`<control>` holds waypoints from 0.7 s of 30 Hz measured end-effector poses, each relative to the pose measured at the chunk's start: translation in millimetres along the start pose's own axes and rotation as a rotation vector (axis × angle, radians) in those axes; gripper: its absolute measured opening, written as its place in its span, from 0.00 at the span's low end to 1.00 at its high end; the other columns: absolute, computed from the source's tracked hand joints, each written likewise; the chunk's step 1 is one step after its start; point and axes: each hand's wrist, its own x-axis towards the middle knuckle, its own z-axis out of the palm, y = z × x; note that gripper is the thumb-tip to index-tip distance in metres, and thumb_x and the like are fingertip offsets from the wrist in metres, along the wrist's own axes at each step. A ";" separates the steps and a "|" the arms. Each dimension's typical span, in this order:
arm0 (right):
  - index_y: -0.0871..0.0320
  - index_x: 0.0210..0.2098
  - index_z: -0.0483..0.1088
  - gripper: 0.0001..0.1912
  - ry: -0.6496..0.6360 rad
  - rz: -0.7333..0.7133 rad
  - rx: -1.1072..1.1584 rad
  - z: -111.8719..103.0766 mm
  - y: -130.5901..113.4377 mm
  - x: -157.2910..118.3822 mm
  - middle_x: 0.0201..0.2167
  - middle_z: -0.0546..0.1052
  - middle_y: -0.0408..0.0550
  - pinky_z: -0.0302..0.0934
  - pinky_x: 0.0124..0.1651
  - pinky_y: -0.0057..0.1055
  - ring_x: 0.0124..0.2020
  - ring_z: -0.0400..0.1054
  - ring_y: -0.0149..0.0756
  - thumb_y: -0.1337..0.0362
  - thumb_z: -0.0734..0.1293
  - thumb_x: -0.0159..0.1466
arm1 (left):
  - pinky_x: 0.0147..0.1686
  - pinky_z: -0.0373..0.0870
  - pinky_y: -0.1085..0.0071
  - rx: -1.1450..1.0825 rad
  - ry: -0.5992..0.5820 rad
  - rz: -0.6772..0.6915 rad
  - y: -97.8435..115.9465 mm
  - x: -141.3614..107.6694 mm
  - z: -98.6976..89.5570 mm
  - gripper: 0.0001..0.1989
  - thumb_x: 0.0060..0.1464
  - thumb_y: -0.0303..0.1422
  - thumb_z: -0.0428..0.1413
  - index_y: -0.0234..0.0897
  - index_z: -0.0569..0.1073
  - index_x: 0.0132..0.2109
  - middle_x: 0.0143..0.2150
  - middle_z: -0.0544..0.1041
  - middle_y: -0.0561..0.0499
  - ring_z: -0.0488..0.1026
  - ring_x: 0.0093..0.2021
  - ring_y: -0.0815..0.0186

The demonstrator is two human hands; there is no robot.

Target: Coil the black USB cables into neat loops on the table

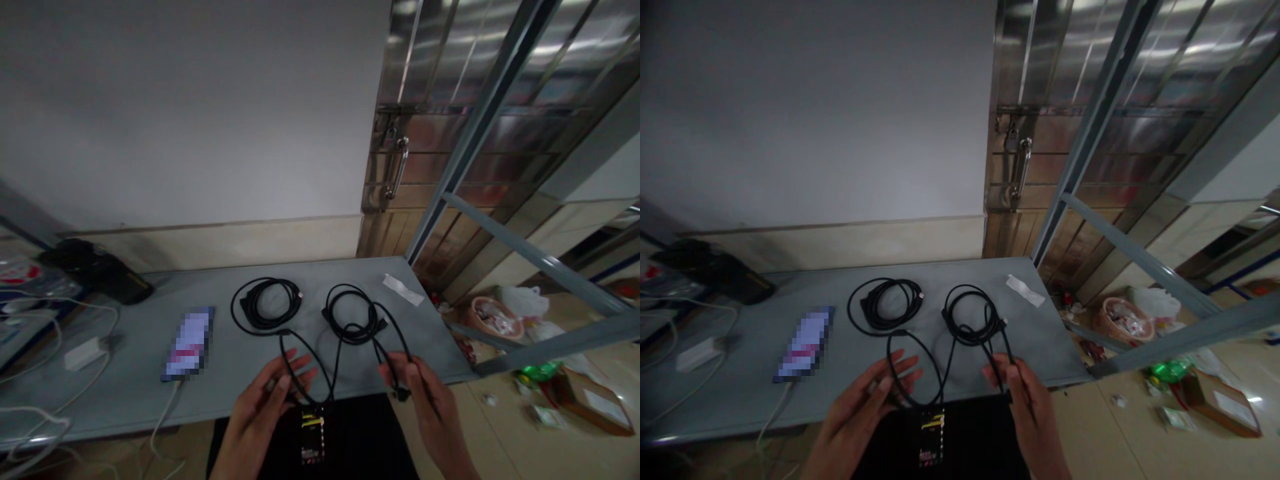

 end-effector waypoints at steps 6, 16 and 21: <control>0.55 0.43 0.83 0.24 0.246 -0.047 0.126 -57.6 8.4 23.5 0.44 0.87 0.56 0.83 0.42 0.39 0.44 0.84 0.47 0.41 0.70 0.76 | 0.70 0.74 0.33 0.080 0.186 0.156 37.9 8.6 -79.4 0.37 0.50 0.53 0.77 0.48 0.83 0.64 0.64 0.86 0.38 0.85 0.61 0.33; 0.53 0.42 0.83 0.17 0.455 -0.144 0.258 -114.2 -0.2 29.5 0.40 0.86 0.53 0.79 0.38 0.40 0.40 0.83 0.47 0.45 0.75 0.73 | 0.75 0.70 0.52 -0.019 0.345 0.329 57.9 0.3 -134.9 0.27 0.52 0.48 0.76 0.49 0.86 0.57 0.65 0.86 0.45 0.80 0.70 0.42; 0.54 0.40 0.83 0.18 0.427 -0.190 0.241 -105.8 -15.6 30.7 0.37 0.85 0.53 0.79 0.36 0.39 0.36 0.81 0.45 0.46 0.74 0.74 | 0.69 0.76 0.63 -0.171 0.405 0.230 56.3 7.8 -106.3 0.21 0.57 0.40 0.73 0.41 0.86 0.56 0.64 0.86 0.43 0.79 0.71 0.47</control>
